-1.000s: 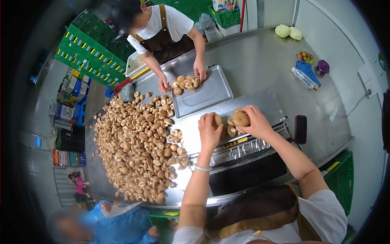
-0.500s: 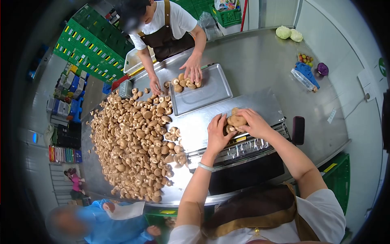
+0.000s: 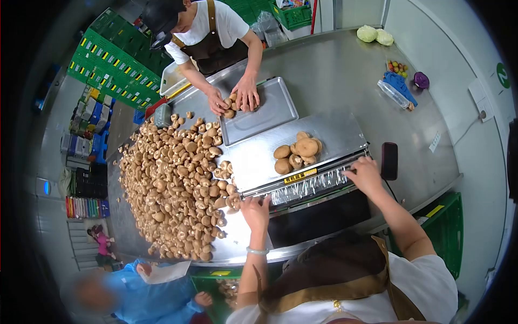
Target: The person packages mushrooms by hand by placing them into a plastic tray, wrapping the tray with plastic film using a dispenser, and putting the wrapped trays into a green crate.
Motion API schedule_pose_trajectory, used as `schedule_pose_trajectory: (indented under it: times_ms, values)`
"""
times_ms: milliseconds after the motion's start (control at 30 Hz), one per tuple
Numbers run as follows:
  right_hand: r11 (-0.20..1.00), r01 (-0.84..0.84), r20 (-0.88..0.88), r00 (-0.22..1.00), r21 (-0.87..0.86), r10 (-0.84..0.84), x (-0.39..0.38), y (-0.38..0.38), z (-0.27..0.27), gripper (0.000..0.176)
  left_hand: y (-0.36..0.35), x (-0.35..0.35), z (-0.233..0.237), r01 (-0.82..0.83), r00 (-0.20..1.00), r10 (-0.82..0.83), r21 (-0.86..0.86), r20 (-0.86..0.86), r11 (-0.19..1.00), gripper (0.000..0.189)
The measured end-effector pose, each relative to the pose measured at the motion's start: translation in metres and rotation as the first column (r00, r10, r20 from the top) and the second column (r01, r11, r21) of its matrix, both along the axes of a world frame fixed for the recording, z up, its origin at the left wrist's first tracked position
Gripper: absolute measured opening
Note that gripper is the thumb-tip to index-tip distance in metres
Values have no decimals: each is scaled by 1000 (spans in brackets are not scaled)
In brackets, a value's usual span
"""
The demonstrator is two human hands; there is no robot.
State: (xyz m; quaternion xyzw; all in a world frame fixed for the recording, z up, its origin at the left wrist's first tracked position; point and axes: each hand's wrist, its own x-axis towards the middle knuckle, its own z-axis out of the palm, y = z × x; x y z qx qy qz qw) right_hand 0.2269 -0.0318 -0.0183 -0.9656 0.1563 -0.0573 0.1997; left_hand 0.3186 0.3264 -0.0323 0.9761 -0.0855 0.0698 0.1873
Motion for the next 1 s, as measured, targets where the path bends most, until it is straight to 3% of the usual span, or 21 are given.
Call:
schedule_pose_trajectory:
  times_ms: [33,100,133,167,200,233,300,367,400,433,467,500,533,567,600,633,700,800,900,967,1000]
  values:
    - [998,-10,-40,999,65,12,4,10,-5,32,-8,-3,-5,-32,999,33,-70,12,997,26]
    - [987,-143,88,987,67,137,11,17,-32,28,-14,1,-8,-77,988,58,-137,-142,988,23]
    - [949,-149,34,989,277,145,13,12,-26,25,-5,7,-20,-9,988,-23,-201,-154,979,20]
    - [869,-138,-19,986,476,167,13,3,-14,23,2,9,-12,-75,929,-87,-413,-360,908,19]
    - [751,-110,-63,978,650,198,13,-8,-3,22,11,15,-1,-182,830,-196,-585,-523,790,18]
    - [393,-152,39,959,907,281,7,-26,0,19,18,22,14,-319,698,-339,-698,-631,641,18]
    - [124,-113,81,968,986,237,-1,-36,40,19,27,35,65,-363,567,-603,-827,-561,428,18]
    - [-241,-271,301,949,932,96,9,-32,80,19,22,46,108,-443,551,-718,-878,-426,182,15]
    - [-402,-354,384,923,844,-5,23,-27,92,18,19,62,105,-418,576,-784,-908,-231,-40,16]
    - [-349,-458,436,888,817,-146,42,-23,94,17,12,78,102,-392,598,-801,-882,-28,-262,18]
    - [-277,-553,485,829,786,-279,64,-19,95,15,-15,85,120,-385,749,-650,-883,-129,-269,19]
    - [-146,-522,452,824,841,-342,90,-8,96,15,-49,91,138,-371,860,-463,-887,-216,-274,19]
    - [-15,-475,429,807,880,-407,116,0,93,15,-69,112,116,-229,900,-415,-955,-133,-190,18]
    - [225,-446,499,793,867,-351,144,2,65,15,-81,135,80,-81,927,-374,-992,-40,-94,17]
    - [565,-296,483,850,770,-212,168,-5,24,14,-87,153,38,22,944,-327,-986,-33,163,16]
    - [703,-227,417,903,674,-107,184,-3,-4,14,-92,165,11,109,960,-281,-905,-12,411,15]
    - [910,-130,206,977,394,50,204,-2,-36,16,-98,165,6,112,935,-252,-466,-251,878,15]
    - [901,-248,7,965,357,263,198,0,-41,22,-96,162,-16,145,894,-352,-564,-278,813,14]
    - [638,-277,49,935,719,352,174,-2,-11,26,-80,149,2,-135,662,-542,-794,-518,593,15]
    - [598,-266,-22,903,756,429,154,-4,-13,28,-69,135,8,-129,560,-591,-766,-581,630,25]
    - [578,-259,-53,883,774,467,144,-3,-15,29,-64,127,12,-68,553,-531,-670,-642,739,25]
